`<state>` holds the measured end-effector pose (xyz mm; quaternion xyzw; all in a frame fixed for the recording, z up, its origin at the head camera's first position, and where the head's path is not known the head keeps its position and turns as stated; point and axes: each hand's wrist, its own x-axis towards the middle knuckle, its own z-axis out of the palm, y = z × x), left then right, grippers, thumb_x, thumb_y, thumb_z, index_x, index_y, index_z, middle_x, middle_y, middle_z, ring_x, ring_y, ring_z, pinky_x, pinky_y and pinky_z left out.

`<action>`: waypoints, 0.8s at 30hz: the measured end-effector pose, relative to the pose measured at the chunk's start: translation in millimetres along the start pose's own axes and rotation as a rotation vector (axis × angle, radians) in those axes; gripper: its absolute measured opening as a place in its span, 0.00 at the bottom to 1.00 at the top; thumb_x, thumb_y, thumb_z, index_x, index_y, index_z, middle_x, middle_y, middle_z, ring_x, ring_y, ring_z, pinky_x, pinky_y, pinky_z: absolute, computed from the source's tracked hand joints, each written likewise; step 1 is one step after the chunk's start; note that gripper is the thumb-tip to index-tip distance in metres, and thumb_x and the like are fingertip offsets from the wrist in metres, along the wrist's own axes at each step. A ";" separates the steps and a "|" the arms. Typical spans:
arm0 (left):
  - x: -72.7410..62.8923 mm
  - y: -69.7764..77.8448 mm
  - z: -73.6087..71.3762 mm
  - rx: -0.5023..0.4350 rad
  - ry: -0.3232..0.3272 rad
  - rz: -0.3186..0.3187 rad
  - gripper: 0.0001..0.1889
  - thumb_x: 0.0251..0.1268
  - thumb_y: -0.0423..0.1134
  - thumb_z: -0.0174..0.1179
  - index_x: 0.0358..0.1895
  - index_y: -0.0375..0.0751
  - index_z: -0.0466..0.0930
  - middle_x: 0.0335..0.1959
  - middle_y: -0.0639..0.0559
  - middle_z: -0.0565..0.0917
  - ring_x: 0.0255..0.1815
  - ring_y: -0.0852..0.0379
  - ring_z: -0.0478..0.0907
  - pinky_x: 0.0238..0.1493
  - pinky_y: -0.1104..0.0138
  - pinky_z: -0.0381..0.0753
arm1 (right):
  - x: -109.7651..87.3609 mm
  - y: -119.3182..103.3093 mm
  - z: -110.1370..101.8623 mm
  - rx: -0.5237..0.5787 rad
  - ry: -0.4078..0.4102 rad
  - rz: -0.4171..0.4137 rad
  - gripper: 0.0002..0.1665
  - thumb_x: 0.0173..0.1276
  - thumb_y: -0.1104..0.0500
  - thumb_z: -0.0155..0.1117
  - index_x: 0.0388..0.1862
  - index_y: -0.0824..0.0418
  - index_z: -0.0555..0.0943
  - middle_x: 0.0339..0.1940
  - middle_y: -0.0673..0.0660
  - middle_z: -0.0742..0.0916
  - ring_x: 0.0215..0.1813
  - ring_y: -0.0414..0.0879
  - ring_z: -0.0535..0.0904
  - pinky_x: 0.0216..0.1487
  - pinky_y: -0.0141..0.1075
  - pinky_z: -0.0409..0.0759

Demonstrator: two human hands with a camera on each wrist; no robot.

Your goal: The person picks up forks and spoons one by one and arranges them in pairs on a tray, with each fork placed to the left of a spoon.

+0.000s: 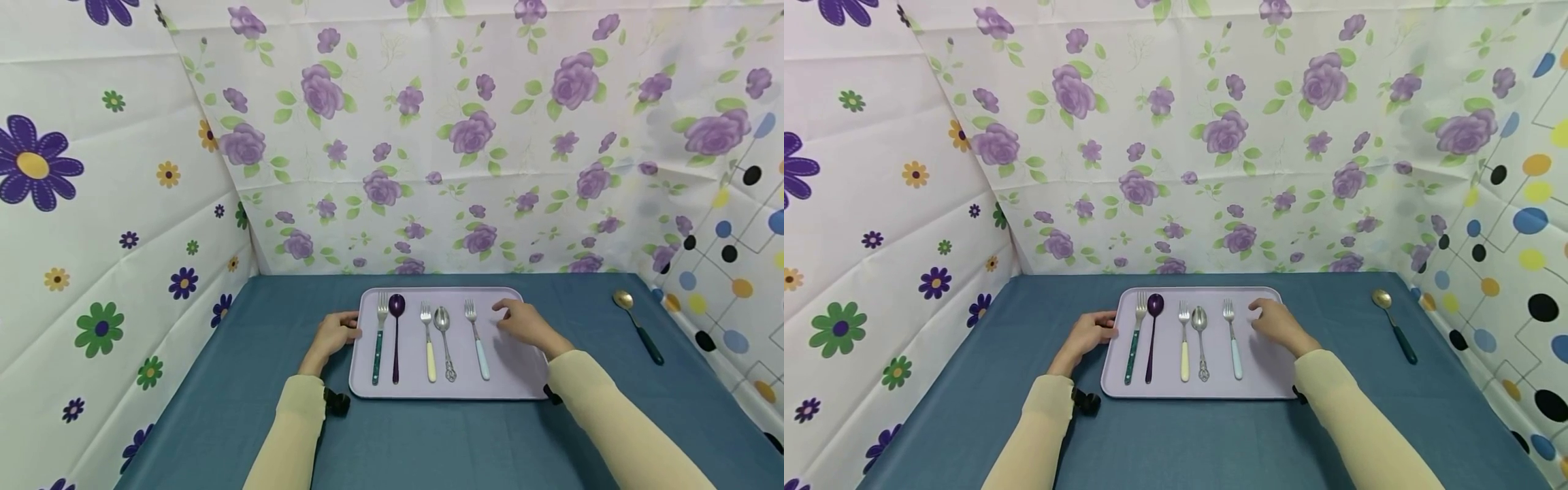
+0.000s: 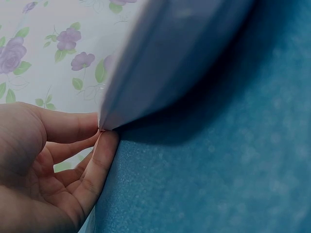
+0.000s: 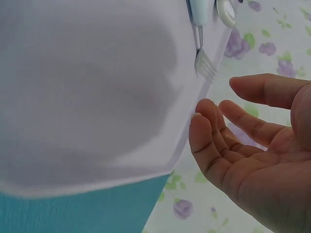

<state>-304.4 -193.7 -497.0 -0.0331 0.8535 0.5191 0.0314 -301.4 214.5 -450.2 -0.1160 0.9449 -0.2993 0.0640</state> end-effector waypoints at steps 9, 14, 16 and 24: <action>0.4 -2.2 0.1 -0.007 -0.003 -0.003 0.27 0.67 0.28 0.66 0.70 0.34 0.78 0.46 0.43 0.83 0.49 0.48 0.84 0.53 0.55 0.87 | -2.3 15.9 -19.6 0.022 -0.006 0.034 0.26 0.74 0.66 0.58 0.68 0.76 0.75 0.46 0.71 0.84 0.40 0.57 0.81 0.37 0.45 0.81; 0.9 -2.7 1.1 -0.014 0.000 0.000 0.27 0.67 0.28 0.66 0.70 0.34 0.78 0.45 0.43 0.83 0.48 0.49 0.83 0.54 0.55 0.86 | -4.0 28.8 -36.0 0.023 -0.017 0.064 0.28 0.75 0.64 0.56 0.70 0.77 0.72 0.47 0.72 0.84 0.39 0.60 0.82 0.35 0.43 0.81; 1.3 -3.5 1.5 -0.015 -0.003 -0.001 0.27 0.67 0.28 0.66 0.70 0.34 0.78 0.45 0.44 0.83 0.48 0.49 0.83 0.54 0.55 0.86 | -4.4 33.9 -42.4 0.011 -0.019 0.078 0.28 0.76 0.64 0.56 0.71 0.77 0.71 0.48 0.72 0.84 0.39 0.60 0.82 0.35 0.43 0.80; 2.2 -3.0 1.0 -0.018 -0.004 0.000 0.27 0.68 0.27 0.65 0.70 0.34 0.77 0.45 0.43 0.83 0.48 0.49 0.84 0.55 0.54 0.86 | -7.3 52.6 -63.7 -0.024 -0.011 0.108 0.27 0.76 0.64 0.54 0.70 0.77 0.71 0.52 0.75 0.83 0.43 0.60 0.82 0.37 0.46 0.79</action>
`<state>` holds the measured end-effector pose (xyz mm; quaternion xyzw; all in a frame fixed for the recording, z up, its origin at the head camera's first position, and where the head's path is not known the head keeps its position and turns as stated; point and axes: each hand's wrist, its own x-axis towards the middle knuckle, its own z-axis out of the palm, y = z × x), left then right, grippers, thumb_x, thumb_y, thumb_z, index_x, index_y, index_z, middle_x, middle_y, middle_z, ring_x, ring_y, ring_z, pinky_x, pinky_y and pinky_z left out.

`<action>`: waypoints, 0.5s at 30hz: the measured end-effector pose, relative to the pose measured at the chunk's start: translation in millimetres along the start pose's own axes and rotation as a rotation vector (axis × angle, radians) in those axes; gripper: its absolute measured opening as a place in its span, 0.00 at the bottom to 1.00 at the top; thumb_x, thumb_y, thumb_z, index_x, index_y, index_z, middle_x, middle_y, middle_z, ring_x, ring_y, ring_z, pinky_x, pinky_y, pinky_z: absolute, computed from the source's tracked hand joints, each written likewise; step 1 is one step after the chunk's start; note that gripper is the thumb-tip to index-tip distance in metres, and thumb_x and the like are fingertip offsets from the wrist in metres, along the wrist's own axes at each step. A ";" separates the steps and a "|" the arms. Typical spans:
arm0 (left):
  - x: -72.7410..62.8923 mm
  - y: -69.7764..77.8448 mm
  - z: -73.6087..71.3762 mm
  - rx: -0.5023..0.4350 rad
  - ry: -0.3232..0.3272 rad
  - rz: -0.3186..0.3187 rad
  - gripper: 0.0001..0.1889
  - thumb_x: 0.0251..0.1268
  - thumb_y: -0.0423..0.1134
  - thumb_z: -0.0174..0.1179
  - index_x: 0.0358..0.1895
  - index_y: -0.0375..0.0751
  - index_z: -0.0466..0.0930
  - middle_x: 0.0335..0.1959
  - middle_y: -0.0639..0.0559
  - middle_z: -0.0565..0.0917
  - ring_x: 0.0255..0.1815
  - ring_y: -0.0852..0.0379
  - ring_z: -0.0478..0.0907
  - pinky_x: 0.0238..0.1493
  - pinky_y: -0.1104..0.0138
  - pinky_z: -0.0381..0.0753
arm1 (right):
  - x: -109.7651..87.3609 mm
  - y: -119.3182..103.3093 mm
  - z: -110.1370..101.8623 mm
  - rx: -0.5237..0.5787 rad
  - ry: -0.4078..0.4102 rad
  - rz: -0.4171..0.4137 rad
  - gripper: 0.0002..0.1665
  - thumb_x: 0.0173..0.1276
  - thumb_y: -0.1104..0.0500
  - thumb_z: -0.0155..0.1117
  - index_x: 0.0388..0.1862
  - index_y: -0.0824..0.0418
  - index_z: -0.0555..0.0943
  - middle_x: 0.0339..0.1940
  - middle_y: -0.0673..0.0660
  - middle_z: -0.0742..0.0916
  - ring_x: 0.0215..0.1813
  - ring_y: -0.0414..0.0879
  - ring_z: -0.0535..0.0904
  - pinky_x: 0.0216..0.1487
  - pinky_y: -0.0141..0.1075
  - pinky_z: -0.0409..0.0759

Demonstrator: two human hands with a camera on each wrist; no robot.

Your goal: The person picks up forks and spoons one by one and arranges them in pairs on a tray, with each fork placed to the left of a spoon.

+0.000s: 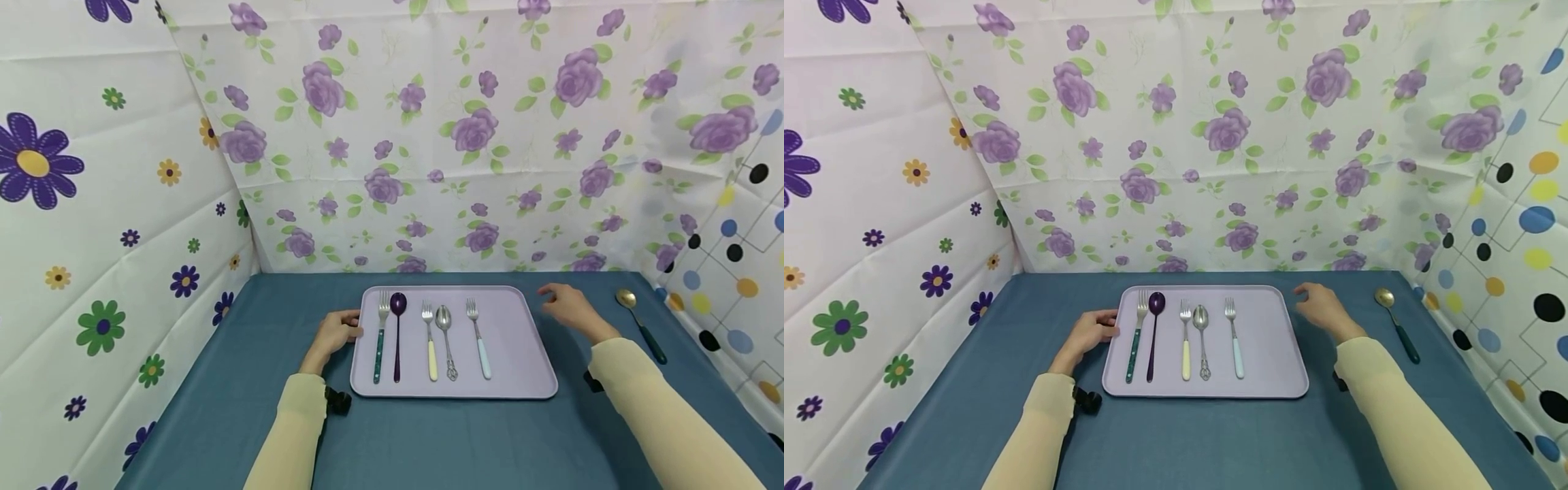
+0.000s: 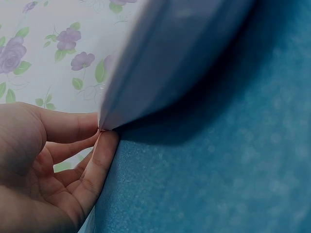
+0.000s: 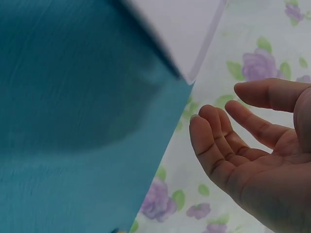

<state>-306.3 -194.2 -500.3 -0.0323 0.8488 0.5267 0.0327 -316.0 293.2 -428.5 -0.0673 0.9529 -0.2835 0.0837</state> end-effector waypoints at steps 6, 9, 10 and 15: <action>-0.9 1.7 -0.6 -0.003 0.001 -0.003 0.27 0.68 0.27 0.65 0.71 0.34 0.77 0.45 0.43 0.83 0.49 0.49 0.82 0.55 0.54 0.86 | -4.3 16.9 -9.0 -0.028 0.035 0.012 0.27 0.75 0.65 0.54 0.68 0.79 0.71 0.52 0.78 0.82 0.43 0.62 0.83 0.37 0.47 0.81; -1.2 1.7 -0.6 -0.005 0.000 -0.001 0.27 0.68 0.27 0.65 0.71 0.34 0.77 0.45 0.43 0.83 0.50 0.48 0.82 0.56 0.54 0.86 | -4.7 25.8 -11.6 -0.037 0.057 0.013 0.27 0.74 0.65 0.55 0.67 0.80 0.72 0.53 0.79 0.82 0.47 0.66 0.82 0.39 0.51 0.82; -1.2 1.6 -0.7 -0.005 0.001 -0.001 0.27 0.68 0.27 0.65 0.71 0.34 0.77 0.45 0.43 0.83 0.50 0.48 0.82 0.56 0.54 0.86 | -4.6 28.9 -12.4 -0.036 0.060 0.014 0.27 0.74 0.65 0.55 0.67 0.80 0.72 0.53 0.79 0.82 0.48 0.67 0.82 0.40 0.52 0.83; -0.4 0.4 -1.2 -0.002 0.000 -0.002 0.27 0.68 0.28 0.65 0.71 0.34 0.77 0.45 0.44 0.83 0.50 0.48 0.82 0.55 0.54 0.86 | -4.5 47.8 -16.1 -0.024 0.061 0.033 0.27 0.77 0.64 0.53 0.69 0.80 0.71 0.57 0.81 0.80 0.52 0.71 0.81 0.45 0.56 0.83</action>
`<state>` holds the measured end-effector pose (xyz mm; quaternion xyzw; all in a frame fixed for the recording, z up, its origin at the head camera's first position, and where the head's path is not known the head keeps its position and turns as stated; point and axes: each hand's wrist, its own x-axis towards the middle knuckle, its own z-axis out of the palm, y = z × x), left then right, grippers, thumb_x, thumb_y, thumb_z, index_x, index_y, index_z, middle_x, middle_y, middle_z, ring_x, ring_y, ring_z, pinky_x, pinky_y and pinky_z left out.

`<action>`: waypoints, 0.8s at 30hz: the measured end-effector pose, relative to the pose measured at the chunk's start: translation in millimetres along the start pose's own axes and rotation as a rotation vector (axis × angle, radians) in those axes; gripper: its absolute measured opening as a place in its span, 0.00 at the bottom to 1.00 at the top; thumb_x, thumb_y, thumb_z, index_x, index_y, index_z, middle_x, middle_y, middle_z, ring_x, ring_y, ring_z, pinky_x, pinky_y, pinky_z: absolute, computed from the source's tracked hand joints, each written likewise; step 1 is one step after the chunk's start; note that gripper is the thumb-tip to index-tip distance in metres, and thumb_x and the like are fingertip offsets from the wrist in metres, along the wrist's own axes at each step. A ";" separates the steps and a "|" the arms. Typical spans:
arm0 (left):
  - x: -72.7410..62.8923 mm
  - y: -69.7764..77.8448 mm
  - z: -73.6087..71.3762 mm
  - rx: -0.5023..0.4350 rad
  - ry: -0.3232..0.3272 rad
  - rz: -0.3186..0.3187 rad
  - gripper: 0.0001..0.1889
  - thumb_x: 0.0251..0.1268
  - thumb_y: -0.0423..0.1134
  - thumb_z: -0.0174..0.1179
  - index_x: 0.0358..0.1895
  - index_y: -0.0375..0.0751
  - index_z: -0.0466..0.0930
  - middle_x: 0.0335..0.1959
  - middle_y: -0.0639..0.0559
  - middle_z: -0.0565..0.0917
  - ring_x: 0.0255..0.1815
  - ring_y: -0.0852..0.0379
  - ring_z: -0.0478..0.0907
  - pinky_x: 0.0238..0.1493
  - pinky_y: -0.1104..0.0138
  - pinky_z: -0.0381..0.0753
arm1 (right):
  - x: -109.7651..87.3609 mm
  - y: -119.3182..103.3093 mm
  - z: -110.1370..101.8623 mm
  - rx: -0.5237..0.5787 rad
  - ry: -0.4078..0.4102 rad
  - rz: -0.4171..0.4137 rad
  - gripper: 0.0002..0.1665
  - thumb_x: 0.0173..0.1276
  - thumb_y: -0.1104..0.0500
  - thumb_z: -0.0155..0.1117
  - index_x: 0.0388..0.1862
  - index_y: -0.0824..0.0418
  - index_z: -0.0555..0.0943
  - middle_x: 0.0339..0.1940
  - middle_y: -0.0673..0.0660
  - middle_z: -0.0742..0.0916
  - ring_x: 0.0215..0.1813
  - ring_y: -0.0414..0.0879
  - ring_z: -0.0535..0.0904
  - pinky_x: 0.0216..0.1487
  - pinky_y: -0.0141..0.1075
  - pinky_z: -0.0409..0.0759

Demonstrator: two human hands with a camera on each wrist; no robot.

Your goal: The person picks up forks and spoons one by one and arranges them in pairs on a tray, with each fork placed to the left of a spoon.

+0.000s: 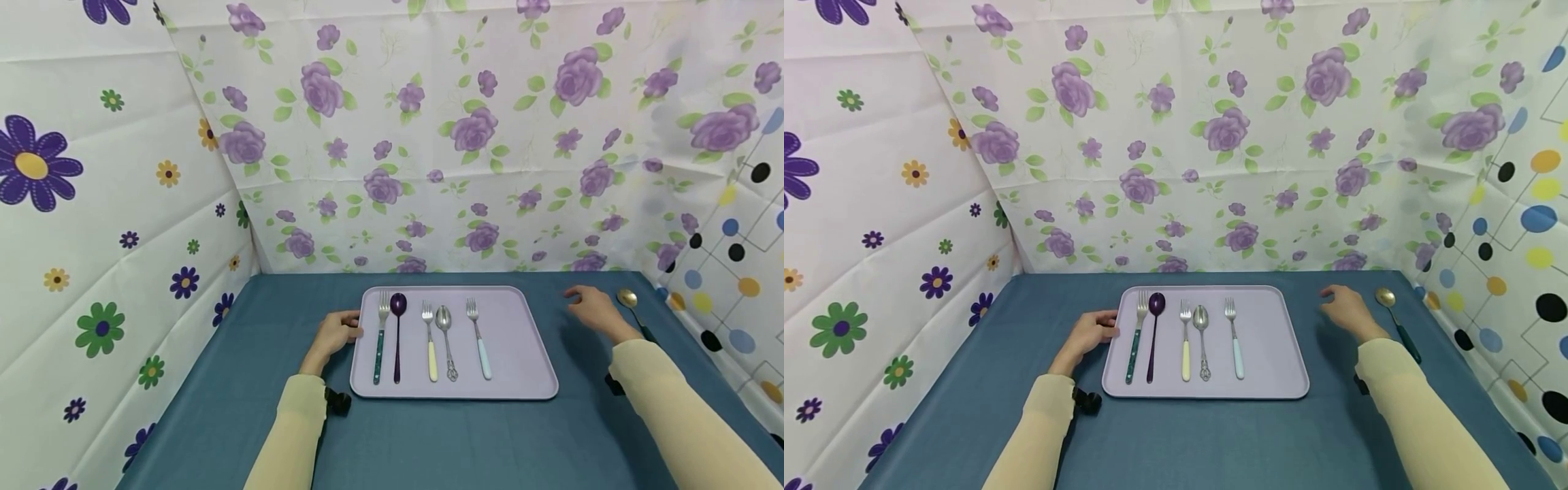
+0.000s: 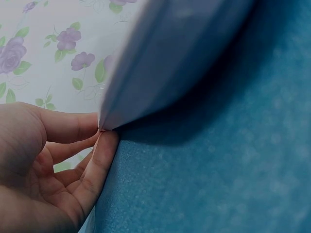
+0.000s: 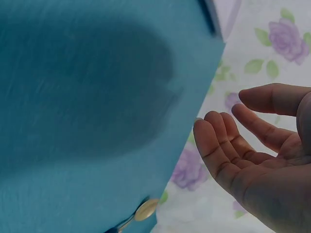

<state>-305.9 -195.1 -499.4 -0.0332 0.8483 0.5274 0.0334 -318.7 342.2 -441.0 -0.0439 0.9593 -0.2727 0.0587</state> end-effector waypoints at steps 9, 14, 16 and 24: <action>-0.4 0.0 -0.2 0.001 0.000 0.003 0.27 0.68 0.28 0.66 0.71 0.34 0.77 0.46 0.43 0.83 0.50 0.48 0.83 0.55 0.54 0.86 | -2.0 27.6 -8.2 -0.017 0.058 0.009 0.27 0.75 0.64 0.53 0.67 0.81 0.71 0.56 0.83 0.80 0.51 0.73 0.81 0.44 0.58 0.83; 0.0 0.2 0.1 0.003 0.000 0.007 0.27 0.67 0.28 0.66 0.71 0.34 0.77 0.46 0.43 0.83 0.49 0.48 0.82 0.55 0.54 0.86 | -5.8 40.0 -17.6 -0.053 0.143 0.007 0.26 0.73 0.65 0.52 0.65 0.81 0.73 0.53 0.82 0.80 0.44 0.68 0.82 0.35 0.52 0.82; -0.2 0.2 -0.2 0.003 0.000 0.010 0.28 0.67 0.28 0.66 0.71 0.33 0.77 0.46 0.43 0.83 0.49 0.48 0.82 0.55 0.54 0.86 | -6.9 45.5 -20.8 -0.057 0.178 0.012 0.26 0.72 0.66 0.52 0.64 0.81 0.74 0.52 0.82 0.79 0.41 0.67 0.81 0.33 0.50 0.80; -0.2 0.3 -0.7 0.003 -0.001 0.008 0.28 0.67 0.28 0.66 0.71 0.33 0.77 0.47 0.43 0.83 0.50 0.48 0.83 0.55 0.54 0.86 | -14.2 60.6 -26.5 -0.126 0.228 0.043 0.26 0.73 0.66 0.51 0.64 0.82 0.73 0.58 0.85 0.70 0.56 0.82 0.66 0.49 0.69 0.70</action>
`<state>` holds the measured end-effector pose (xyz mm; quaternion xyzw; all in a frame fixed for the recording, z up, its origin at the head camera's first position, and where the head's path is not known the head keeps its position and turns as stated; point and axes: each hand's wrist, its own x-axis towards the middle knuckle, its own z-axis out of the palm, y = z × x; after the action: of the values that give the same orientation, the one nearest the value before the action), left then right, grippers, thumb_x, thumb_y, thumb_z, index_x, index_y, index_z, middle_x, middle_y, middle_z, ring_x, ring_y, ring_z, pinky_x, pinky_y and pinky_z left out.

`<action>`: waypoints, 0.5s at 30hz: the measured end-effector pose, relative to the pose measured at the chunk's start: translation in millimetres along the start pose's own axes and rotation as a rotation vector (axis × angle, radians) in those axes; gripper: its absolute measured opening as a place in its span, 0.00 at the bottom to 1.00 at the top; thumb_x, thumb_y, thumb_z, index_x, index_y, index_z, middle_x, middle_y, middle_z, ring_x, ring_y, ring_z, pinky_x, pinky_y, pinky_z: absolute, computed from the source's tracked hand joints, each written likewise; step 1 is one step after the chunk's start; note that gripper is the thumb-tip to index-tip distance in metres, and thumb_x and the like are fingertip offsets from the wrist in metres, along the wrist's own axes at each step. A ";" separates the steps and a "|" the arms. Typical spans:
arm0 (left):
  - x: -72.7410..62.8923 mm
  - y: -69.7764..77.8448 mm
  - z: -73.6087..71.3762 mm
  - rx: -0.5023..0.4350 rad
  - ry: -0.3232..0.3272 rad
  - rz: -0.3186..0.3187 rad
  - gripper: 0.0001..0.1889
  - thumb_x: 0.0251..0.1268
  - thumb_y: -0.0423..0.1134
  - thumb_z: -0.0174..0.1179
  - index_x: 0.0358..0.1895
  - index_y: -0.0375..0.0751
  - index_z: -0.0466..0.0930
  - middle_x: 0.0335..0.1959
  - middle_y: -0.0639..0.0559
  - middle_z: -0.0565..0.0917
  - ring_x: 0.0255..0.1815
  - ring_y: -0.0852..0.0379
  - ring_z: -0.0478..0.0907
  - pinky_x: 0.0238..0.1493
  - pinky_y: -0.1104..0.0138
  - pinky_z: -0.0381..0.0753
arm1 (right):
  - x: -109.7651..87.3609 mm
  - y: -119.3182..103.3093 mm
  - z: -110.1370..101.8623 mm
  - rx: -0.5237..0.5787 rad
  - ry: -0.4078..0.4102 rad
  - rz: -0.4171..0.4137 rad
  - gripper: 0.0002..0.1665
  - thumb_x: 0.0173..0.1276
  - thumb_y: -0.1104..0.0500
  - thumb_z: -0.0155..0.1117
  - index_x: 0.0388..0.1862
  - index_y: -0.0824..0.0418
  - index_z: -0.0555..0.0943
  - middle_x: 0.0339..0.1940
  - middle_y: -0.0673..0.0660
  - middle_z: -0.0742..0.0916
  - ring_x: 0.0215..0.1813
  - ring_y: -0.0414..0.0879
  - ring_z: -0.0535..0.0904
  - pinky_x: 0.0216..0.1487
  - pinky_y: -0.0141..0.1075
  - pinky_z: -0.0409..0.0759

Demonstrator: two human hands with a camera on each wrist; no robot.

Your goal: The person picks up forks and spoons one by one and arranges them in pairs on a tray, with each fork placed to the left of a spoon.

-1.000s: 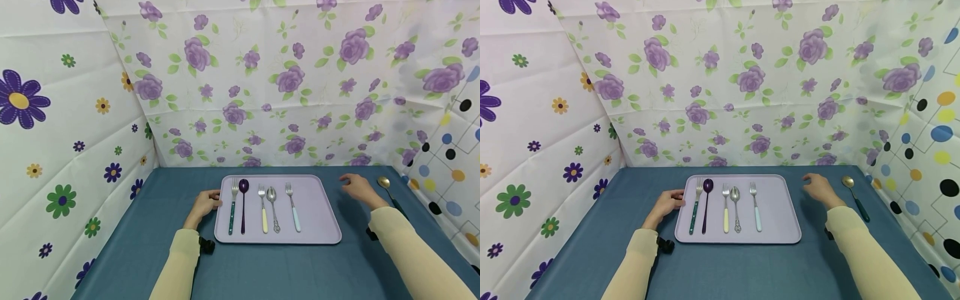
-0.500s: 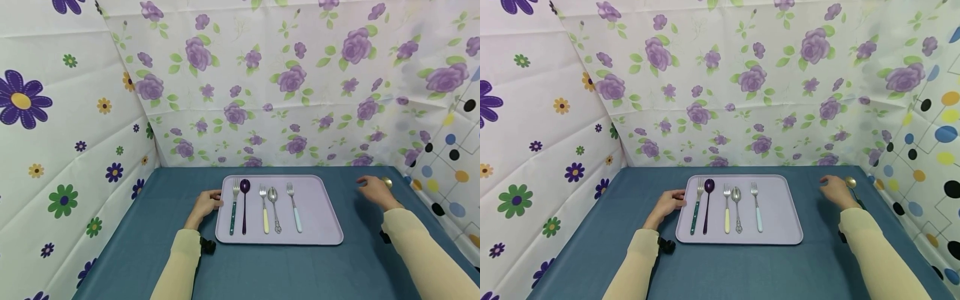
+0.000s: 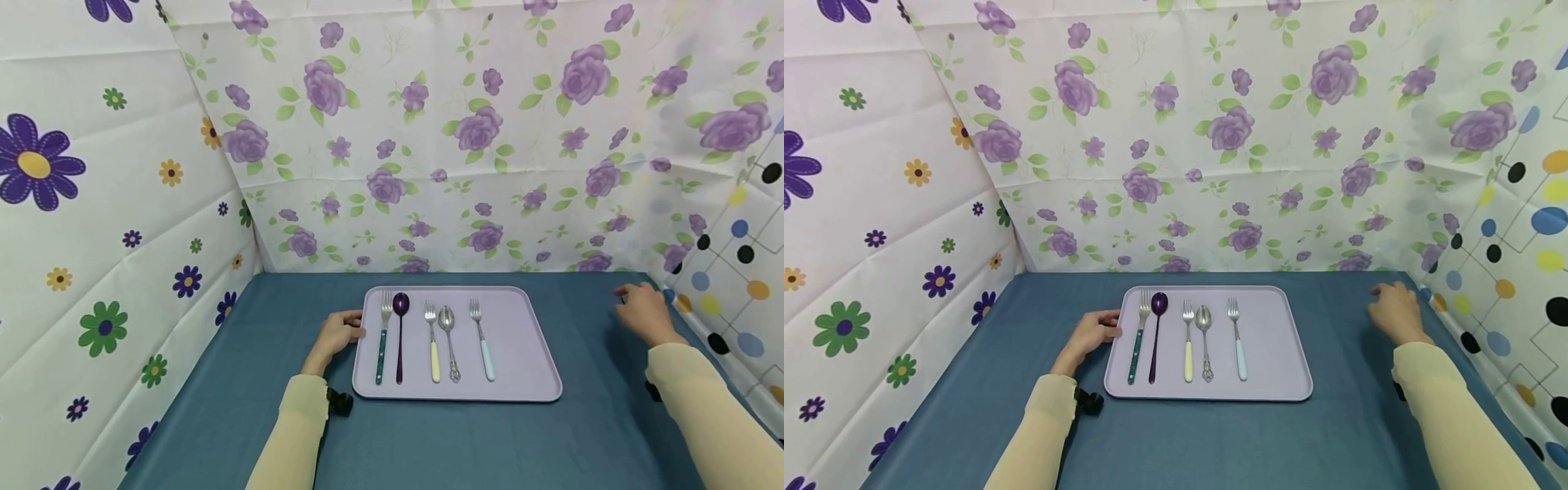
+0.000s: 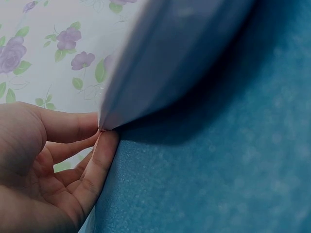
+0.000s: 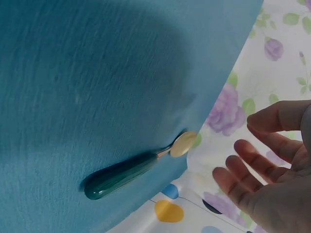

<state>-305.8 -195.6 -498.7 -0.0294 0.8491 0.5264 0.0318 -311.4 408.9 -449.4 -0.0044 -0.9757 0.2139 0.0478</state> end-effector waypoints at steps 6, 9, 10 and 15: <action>-0.2 -0.2 -2.2 0.004 0.008 0.004 0.27 0.67 0.27 0.65 0.71 0.33 0.77 0.46 0.42 0.83 0.49 0.48 0.83 0.54 0.54 0.86 | -3.4 2.7 -4.5 -0.022 -0.049 0.028 0.30 0.73 0.65 0.50 0.68 0.83 0.69 0.64 0.90 0.61 0.63 0.88 0.53 0.57 0.76 0.59; -0.7 -0.9 -3.0 0.008 0.009 0.005 0.27 0.67 0.27 0.65 0.71 0.32 0.77 0.46 0.42 0.83 0.48 0.49 0.84 0.54 0.55 0.86 | -3.6 5.7 -4.7 -0.022 -0.069 0.056 0.31 0.72 0.66 0.50 0.70 0.84 0.67 0.64 0.91 0.59 0.63 0.89 0.52 0.57 0.77 0.60; -0.8 -0.8 -3.1 0.009 0.009 0.005 0.27 0.67 0.27 0.65 0.71 0.32 0.77 0.46 0.42 0.83 0.48 0.49 0.84 0.54 0.55 0.86 | -3.5 7.3 -4.5 -0.022 -0.072 0.066 0.32 0.71 0.66 0.51 0.70 0.83 0.66 0.64 0.91 0.59 0.64 0.88 0.52 0.57 0.77 0.60; -0.7 -0.8 -1.9 0.010 0.010 0.006 0.27 0.67 0.28 0.65 0.70 0.33 0.77 0.46 0.42 0.84 0.49 0.48 0.84 0.54 0.54 0.86 | -2.5 16.7 -3.4 -0.028 -0.073 0.096 0.35 0.69 0.66 0.52 0.72 0.84 0.63 0.64 0.91 0.60 0.63 0.88 0.55 0.54 0.76 0.64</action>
<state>-305.1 -197.7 -498.6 -0.0293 0.8520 0.5221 0.0263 -308.8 425.4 -453.5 -0.0442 -0.9784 0.2021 0.0018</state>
